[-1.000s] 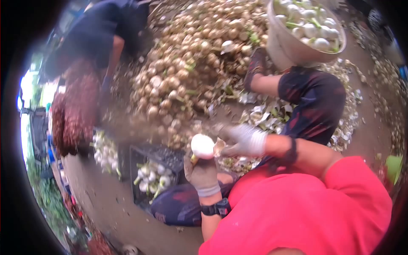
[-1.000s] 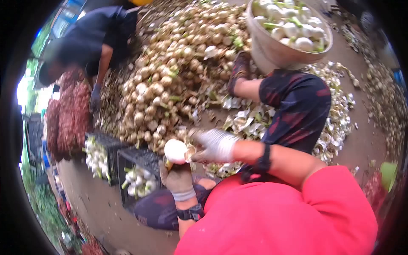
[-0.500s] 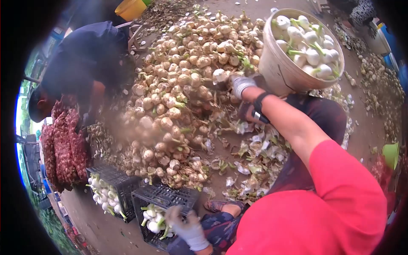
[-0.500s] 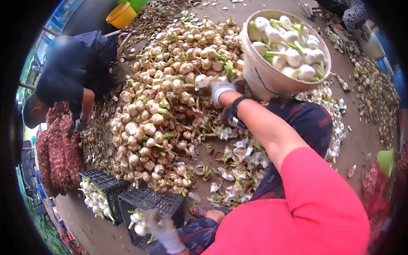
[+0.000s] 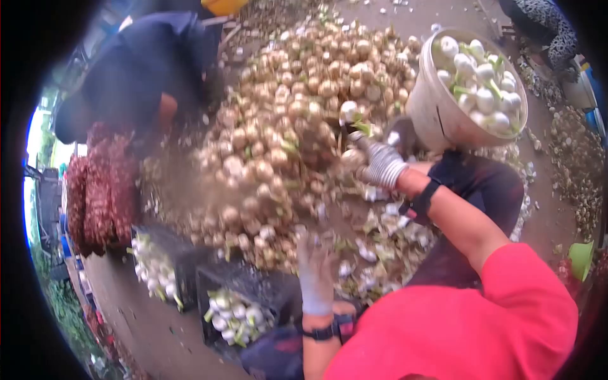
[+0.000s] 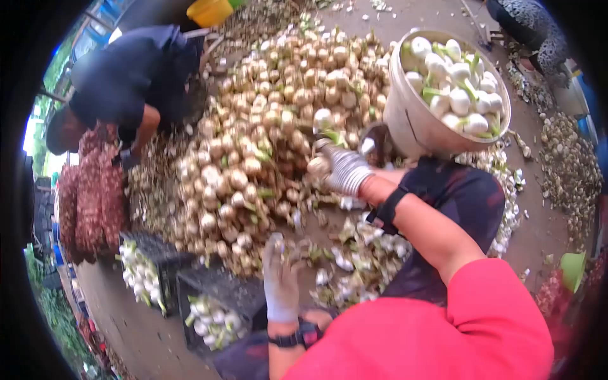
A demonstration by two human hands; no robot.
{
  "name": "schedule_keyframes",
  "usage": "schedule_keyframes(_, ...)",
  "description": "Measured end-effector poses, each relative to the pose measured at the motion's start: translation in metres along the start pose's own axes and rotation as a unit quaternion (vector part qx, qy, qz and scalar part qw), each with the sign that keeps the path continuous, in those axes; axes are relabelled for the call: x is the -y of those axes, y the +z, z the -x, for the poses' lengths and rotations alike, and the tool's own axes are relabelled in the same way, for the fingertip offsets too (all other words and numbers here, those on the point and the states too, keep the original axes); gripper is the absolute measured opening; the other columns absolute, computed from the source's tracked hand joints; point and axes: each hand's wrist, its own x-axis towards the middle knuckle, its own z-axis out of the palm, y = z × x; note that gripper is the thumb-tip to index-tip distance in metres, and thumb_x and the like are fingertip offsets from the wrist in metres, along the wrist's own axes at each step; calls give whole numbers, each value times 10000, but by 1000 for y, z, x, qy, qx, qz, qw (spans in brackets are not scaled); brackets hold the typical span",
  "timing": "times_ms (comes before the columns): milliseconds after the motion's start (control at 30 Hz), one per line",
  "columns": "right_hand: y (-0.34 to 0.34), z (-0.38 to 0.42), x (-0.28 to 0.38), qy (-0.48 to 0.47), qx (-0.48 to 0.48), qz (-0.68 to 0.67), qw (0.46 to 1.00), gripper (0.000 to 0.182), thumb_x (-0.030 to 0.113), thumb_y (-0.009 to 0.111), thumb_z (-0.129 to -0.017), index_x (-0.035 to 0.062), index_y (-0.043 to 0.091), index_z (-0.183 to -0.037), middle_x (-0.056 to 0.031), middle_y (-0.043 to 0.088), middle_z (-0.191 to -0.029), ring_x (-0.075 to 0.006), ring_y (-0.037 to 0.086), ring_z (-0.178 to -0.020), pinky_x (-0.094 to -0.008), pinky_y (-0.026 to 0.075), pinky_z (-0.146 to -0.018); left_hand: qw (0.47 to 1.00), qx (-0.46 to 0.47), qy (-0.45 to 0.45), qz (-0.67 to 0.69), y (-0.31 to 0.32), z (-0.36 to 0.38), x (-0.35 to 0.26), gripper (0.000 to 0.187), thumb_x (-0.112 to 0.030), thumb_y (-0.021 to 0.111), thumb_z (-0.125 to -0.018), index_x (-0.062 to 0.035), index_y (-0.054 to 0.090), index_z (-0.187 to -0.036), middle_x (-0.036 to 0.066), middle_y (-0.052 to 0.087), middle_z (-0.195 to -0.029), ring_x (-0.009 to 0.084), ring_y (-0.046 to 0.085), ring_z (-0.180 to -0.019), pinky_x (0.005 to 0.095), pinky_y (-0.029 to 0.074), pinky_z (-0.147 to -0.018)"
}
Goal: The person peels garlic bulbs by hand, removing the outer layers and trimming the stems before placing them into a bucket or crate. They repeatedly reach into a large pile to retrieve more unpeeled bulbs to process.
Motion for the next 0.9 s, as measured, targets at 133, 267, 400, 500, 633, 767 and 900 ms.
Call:
schedule_keyframes(133,37,101,68,-244,61,-52,966,558,121,665,-711,53,471,-1230,-193,556,-1127,-360,574,-973,-417,468,-834,997,22,-23,68,36,9,-8,556,-379,581,-879,-138,353,-1326,40,456,-1242,200,500,-1054,361,442,-874)
schedule_keyframes(267,11,149,95,40,87,-584,806,526,35,636,-790,46,442,-1278,-32,478,-1150,-113,535,-836,-271,484,-736,962,62,-17,264,0,37,-4,474,-469,569,-869,-86,493,-1137,59,559,-1006,206,548,-925,363,470,-794)
schedule_keyframes(400,7,138,97,62,252,-498,828,362,249,608,-859,-26,599,-1096,-18,616,-895,-76,551,-763,-235,468,-665,940,91,-58,323,-8,75,-14,560,-548,567,-836,-72,518,-1127,85,591,-990,245,564,-879,383,485,-732)
schedule_keyframes(500,1,156,109,-16,313,-408,857,333,283,605,-863,-15,646,-1006,-31,627,-787,-95,561,-697,-253,469,-625,952,83,-82,284,-2,96,-12,616,-576,561,-824,-86,495,-1191,99,589,-1040,264,574,-882,380,493,-718)
schedule_keyframes(633,14,166,103,58,338,-389,855,356,329,571,-887,-17,652,-914,-28,615,-709,-74,535,-649,-259,461,-575,994,27,10,102,-9,106,-5,759,-550,592,-818,-83,332,-1357,119,513,-1198,264,564,-981,394,495,-774)
schedule_keyframes(767,23,178,98,19,283,-453,845,345,336,581,-888,1,659,-915,-22,608,-699,-65,532,-621,-234,435,-530,983,45,138,-113,-7,112,-15,542,-196,476,-887,-20,303,-1370,99,473,-1215,128,544,-819,233,457,-723)
schedule_keyframes(900,18,181,92,85,355,-406,838,291,295,562,-902,18,643,-862,-17,584,-667,-85,511,-541,-251,416,-483,978,14,114,-173,-4,113,-18,529,-186,490,-870,-6,338,-1343,107,479,-1188,123,527,-772,236,460,-690)
